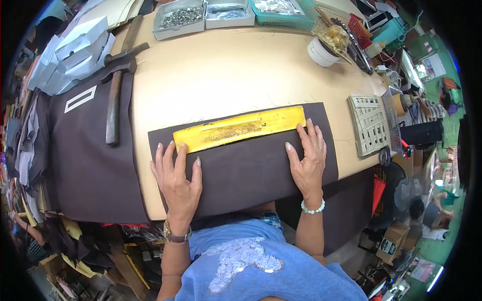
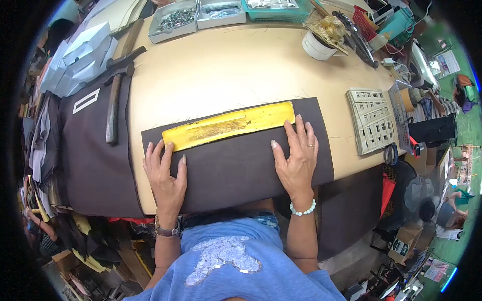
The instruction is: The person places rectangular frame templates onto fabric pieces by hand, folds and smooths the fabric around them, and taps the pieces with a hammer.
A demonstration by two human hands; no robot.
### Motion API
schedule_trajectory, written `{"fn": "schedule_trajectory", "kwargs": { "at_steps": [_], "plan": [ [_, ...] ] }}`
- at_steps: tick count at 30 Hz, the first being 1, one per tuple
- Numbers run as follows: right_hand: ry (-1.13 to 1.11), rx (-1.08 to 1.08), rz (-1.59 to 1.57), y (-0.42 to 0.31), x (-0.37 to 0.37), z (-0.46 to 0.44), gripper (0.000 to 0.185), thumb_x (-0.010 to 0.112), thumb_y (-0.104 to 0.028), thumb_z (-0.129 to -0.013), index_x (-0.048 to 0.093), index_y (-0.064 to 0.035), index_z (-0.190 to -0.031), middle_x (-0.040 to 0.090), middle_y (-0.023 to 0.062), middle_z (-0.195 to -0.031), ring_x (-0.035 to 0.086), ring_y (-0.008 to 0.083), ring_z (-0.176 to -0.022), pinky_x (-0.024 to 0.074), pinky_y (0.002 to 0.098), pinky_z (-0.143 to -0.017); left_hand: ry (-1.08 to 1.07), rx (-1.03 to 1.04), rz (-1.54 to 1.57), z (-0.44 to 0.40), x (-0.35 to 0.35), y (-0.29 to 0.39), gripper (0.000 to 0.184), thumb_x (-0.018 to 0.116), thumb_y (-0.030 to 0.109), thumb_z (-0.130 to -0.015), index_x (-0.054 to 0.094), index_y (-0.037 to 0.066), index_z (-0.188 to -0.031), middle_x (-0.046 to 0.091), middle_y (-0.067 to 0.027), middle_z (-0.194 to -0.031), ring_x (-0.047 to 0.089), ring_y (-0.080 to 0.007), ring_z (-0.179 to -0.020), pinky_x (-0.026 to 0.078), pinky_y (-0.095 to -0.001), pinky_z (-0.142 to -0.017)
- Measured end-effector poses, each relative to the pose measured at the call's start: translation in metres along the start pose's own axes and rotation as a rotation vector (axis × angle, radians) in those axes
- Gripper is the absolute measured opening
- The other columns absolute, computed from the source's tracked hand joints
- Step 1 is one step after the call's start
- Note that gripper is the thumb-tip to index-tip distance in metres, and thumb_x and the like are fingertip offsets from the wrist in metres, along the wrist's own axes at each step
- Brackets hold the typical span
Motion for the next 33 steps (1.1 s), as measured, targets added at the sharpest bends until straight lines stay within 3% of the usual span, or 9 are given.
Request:
{"fn": "schedule_trajectory", "kwargs": {
  "at_steps": [21, 33],
  "plan": [
    [-0.007, 0.012, 0.023, 0.0016, 0.0037, 0.001, 0.052, 0.059, -0.028, -0.088, 0.048, -0.0025, -0.132, 0.04, 0.0172, -0.142, 0.033, 0.0362, -0.133, 0.0236, 0.0476, -0.109, -0.023, 0.013, -0.02, -0.0018, 0.0066, -0.0002, 0.043, 0.06, 0.017, -0.084, 0.055, 0.004, -0.125, 0.045, -0.0162, -0.137, 0.031, -0.0405, -0.132, 0.021, -0.0597, -0.105],
    [-0.003, 0.004, 0.042, -0.001, 0.001, 0.0, 0.055, 0.06, -0.03, -0.086, 0.048, -0.0005, -0.13, 0.041, 0.02, -0.14, 0.034, 0.0384, -0.13, 0.0254, 0.048, -0.107, -0.028, 0.024, -0.036, -0.0002, 0.0066, 0.0002, 0.042, 0.06, 0.015, -0.086, 0.053, 0.006, -0.126, 0.046, -0.0144, -0.135, 0.032, -0.0374, -0.132, 0.021, -0.0569, -0.106]
  ]
}}
Point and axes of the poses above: each hand's wrist, its own z-axis away from the middle knuckle, its own x-axis out of the palm, y = z × x, the point moved 9 cm from there along -z, towards the middle knuckle
